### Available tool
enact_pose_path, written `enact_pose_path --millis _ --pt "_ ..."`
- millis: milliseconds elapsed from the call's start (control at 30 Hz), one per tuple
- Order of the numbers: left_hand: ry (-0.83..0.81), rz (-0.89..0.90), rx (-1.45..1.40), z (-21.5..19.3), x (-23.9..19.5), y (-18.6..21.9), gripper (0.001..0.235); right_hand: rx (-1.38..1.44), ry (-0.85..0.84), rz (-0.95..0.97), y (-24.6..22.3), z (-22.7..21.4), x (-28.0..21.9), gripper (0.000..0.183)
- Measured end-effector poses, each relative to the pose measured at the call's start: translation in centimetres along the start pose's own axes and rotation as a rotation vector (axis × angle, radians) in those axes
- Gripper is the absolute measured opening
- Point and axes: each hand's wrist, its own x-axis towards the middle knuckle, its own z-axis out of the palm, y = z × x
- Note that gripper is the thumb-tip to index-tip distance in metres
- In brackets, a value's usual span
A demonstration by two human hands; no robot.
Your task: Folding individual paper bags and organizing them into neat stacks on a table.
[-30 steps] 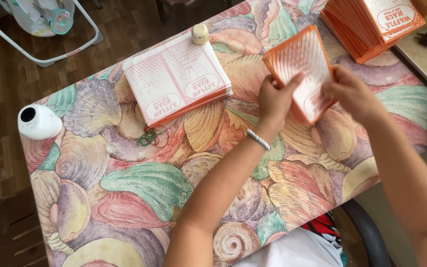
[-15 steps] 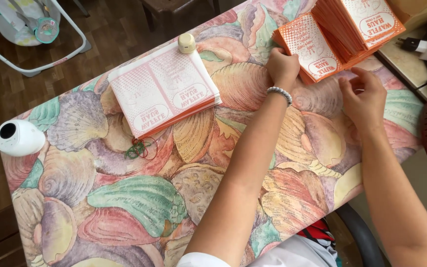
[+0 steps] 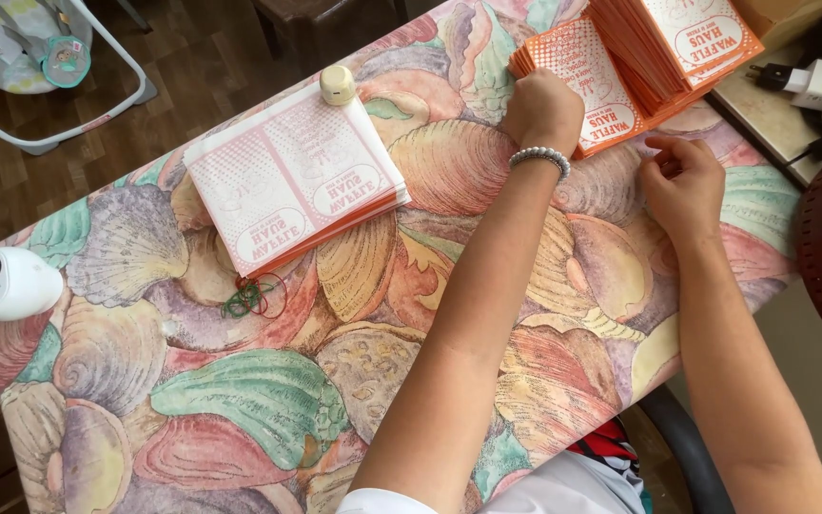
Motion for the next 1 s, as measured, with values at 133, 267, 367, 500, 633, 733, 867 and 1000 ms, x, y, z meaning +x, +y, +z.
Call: enact_pose_path --millis 133,267,367,500,633,733,867,1000 --pt "0.075 0.063 -0.061 0.7 -0.2 -0.3 0.079 -0.036 -0.018 0.000 -0.6 -0.3 -0.2 0.033" --pt "0.117 0.153 -0.155 -2.0 -2.8 -0.7 0.086 -0.001 -0.012 -0.058 0.5 -0.2 0.1 0.036" --pt "0.112 0.413 -0.024 -4.2 -4.8 -3.5 0.036 0.006 -0.026 -0.028 1.3 -0.3 0.0 0.037" --pt "0.364 0.829 -0.036 -12.9 -11.8 -10.8 0.026 0.073 0.023 -0.096 -0.7 -1.2 -0.8 0.030" --pt "0.558 1.099 0.081 -23.0 -16.6 -19.0 0.013 0.057 0.071 -0.536 -10.8 -0.8 -3.4 0.012" --pt "0.669 1.025 0.177 -27.8 -16.9 -24.9 0.018 0.152 -0.127 -0.758 -20.8 2.2 -5.9 0.024" --pt "0.604 0.954 0.121 -30.5 -15.2 -31.2 0.034 0.222 -0.335 -1.023 -30.4 9.1 -9.5 0.033" --pt "0.511 0.941 0.223 -29.6 -12.9 -35.0 0.045 0.086 -0.576 -1.129 -33.4 14.2 -10.1 0.046"
